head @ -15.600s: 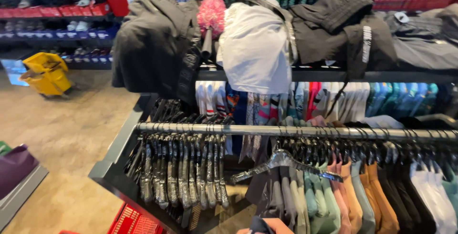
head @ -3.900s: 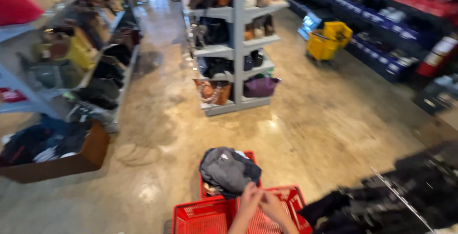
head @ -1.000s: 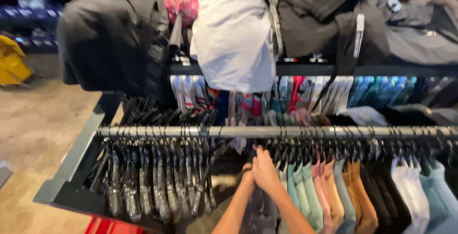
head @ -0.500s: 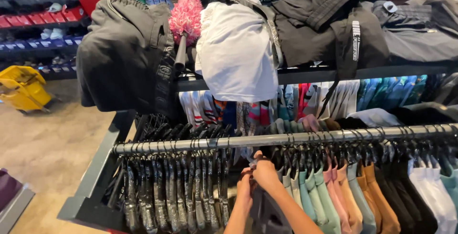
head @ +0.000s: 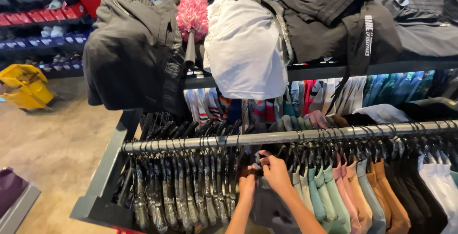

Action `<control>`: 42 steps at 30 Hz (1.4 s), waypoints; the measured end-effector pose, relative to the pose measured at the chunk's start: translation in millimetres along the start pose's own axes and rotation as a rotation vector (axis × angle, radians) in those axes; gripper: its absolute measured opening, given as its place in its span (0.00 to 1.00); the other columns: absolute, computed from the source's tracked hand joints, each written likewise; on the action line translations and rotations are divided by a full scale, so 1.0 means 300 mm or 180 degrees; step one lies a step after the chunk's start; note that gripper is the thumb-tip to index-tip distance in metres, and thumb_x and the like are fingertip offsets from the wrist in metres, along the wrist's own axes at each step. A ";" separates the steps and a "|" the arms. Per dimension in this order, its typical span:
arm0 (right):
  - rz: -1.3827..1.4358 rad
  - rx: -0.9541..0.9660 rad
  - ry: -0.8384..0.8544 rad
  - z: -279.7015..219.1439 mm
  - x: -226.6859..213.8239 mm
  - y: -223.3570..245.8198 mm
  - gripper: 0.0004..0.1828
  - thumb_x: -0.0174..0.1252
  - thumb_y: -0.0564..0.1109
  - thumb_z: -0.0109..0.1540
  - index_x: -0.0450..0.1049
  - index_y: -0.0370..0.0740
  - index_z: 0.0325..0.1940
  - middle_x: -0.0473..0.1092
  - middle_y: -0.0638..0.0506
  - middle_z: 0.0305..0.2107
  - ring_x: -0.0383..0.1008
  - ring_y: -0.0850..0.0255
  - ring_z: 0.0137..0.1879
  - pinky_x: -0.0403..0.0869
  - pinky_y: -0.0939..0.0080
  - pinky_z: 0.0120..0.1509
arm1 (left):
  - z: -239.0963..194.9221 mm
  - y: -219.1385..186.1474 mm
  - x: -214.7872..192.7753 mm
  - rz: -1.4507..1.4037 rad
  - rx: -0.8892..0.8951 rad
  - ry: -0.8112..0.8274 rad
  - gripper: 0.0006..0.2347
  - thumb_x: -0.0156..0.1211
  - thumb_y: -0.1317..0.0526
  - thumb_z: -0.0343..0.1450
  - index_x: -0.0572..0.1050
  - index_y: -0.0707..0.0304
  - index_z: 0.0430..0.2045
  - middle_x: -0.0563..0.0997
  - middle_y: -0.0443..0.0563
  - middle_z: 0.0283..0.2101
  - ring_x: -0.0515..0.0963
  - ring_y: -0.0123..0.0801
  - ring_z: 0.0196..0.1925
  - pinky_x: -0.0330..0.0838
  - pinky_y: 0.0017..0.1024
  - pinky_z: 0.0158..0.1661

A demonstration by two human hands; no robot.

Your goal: Removing items of clothing from hangers and placing them into a red plastic bin for sorting.

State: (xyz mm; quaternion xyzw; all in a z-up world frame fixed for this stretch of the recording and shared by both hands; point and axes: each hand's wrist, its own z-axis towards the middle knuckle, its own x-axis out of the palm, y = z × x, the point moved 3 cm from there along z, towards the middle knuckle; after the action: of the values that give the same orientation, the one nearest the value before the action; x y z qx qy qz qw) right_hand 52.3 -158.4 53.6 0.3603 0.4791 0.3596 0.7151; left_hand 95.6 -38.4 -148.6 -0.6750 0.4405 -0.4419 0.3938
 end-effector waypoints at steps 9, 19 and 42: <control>-0.1055 -0.0072 -0.1785 -0.280 -0.138 0.053 0.23 0.61 0.38 0.57 0.72 0.37 0.57 0.69 0.41 0.52 0.67 0.42 0.60 0.65 0.47 0.66 | -0.328 -0.425 0.168 0.1171 0.1333 0.0688 0.14 0.68 0.57 0.66 0.79 0.67 0.40 0.85 0.52 0.42 0.83 0.36 0.47 0.75 0.32 0.49; -0.1318 -0.0276 -0.1738 -0.431 -0.048 0.022 0.30 0.57 0.33 0.56 0.68 0.38 0.63 0.63 0.42 0.66 0.64 0.39 0.68 0.63 0.45 0.69 | -0.482 -0.447 0.190 0.1841 0.1519 0.1426 0.25 0.71 0.56 0.62 0.68 0.67 0.48 0.81 0.67 0.38 0.81 0.54 0.42 0.74 0.44 0.44; 0.1569 0.0726 -0.0220 -0.797 -0.073 -0.312 0.17 0.64 0.35 0.59 0.75 0.32 0.52 0.77 0.49 0.41 0.77 0.65 0.45 0.75 0.63 0.49 | -1.017 -0.313 0.050 0.2894 0.2979 0.0374 0.18 0.57 0.73 0.61 0.77 0.64 0.46 0.77 0.53 0.45 0.73 0.45 0.53 0.62 0.43 0.53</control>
State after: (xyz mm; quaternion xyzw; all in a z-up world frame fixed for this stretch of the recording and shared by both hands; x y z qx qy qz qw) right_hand -163.8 -181.6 -84.7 0.5563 0.3897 0.4539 0.5767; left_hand -165.8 -67.6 32.9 -0.1535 0.4640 -0.4124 0.7688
